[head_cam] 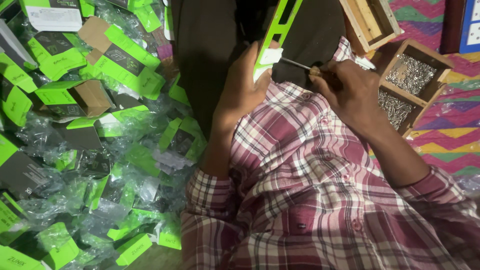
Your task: The person assembles electrical components by inserting white switches into blue and green plastic backplates and securing them with screws. They handle multiple backplates and switches, using a screwdriver to tighten the screws.
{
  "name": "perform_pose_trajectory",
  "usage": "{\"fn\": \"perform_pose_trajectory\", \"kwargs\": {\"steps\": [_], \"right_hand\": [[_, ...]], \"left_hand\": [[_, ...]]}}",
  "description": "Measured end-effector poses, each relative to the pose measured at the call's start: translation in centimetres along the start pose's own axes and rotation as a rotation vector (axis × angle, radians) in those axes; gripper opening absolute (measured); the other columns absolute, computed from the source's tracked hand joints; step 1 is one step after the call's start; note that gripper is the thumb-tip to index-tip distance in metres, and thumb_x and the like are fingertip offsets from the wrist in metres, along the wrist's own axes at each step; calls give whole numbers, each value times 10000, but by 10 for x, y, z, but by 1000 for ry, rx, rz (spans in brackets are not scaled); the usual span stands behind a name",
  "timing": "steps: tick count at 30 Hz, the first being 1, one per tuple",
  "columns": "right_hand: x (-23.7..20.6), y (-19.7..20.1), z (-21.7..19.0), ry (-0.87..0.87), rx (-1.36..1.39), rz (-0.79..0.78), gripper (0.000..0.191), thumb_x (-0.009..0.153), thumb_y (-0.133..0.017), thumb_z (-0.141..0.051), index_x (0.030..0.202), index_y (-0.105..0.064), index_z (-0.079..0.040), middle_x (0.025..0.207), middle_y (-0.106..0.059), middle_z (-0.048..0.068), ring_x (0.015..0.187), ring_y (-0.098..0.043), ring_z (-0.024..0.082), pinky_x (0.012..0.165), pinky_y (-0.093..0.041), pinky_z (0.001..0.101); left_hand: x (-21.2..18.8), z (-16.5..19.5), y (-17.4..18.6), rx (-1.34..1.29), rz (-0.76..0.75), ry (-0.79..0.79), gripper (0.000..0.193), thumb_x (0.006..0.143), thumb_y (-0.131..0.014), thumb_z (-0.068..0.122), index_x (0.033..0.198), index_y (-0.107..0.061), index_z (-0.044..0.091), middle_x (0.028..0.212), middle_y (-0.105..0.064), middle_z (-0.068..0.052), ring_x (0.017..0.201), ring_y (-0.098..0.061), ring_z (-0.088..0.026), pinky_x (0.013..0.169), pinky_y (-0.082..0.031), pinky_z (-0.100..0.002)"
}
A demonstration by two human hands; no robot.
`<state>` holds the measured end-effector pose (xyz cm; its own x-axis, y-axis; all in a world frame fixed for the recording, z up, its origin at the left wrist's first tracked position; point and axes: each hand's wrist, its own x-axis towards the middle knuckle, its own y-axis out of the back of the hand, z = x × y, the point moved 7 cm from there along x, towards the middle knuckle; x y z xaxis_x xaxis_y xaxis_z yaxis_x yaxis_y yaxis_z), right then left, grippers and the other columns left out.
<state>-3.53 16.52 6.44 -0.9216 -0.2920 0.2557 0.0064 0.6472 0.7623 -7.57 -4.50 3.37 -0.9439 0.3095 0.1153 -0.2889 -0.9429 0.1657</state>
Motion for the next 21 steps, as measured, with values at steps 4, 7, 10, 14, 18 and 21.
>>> {"fn": "perform_pose_trajectory", "kwargs": {"steps": [4, 7, 10, 14, 18, 21], "right_hand": [[2, 0, -6, -6, -24, -17, 187, 1038, -811, -95, 1047, -715, 65, 878, -738, 175, 707, -728, 204, 552, -555, 310], [4, -4, -6, -82, -46, -80, 144, 983, -776, -91, 1026, -753, 44, 758, -726, 176, 559, -675, 210, 480, -517, 335], [9, -2, -8, -130, -6, -77, 190, 1020, -773, -115, 1066, -723, 63, 845, -720, 144, 676, -717, 187, 549, -562, 288], [16, 13, -21, 0, 39, 32, 223, 980, -815, -111, 1031, -700, 73, 961, -598, 185, 785, -713, 235, 666, -591, 306], [23, 12, -19, 3, -92, -34, 203, 965, -876, -100, 1054, -777, 53, 912, -628, 135, 699, -692, 231, 601, -543, 330], [28, 8, -14, -22, -124, -103, 194, 955, -856, -120, 1032, -782, 41, 865, -642, 123, 658, -664, 239, 579, -520, 353]], "left_hand": [[1, -1, 1, 48, 6, -2, 459, 956, -633, -100, 1378, -541, 57, 1214, -707, -169, 1143, -739, -259, 950, -588, -346], [1, -1, 0, 55, 1, 11, 454, 951, -630, -103, 1368, -548, 57, 1204, -710, -164, 1131, -744, -258, 936, -593, -344], [1, 2, 0, 35, -1, -11, 457, 950, -623, -108, 1369, -545, 57, 1213, -701, -162, 1138, -736, -263, 940, -596, -347], [1, 3, -1, 39, -2, -8, 454, 954, -618, -108, 1371, -548, 57, 1209, -699, -156, 1122, -738, -261, 934, -599, -351], [1, 4, 0, 78, 12, -38, 468, 939, -621, -111, 1370, -546, 55, 1225, -690, -168, 1148, -728, -277, 938, -598, -351], [1, 4, 0, 60, 8, -18, 449, 945, -621, -100, 1359, -554, 59, 1199, -704, -159, 1122, -745, -270, 926, -601, -345]]}}
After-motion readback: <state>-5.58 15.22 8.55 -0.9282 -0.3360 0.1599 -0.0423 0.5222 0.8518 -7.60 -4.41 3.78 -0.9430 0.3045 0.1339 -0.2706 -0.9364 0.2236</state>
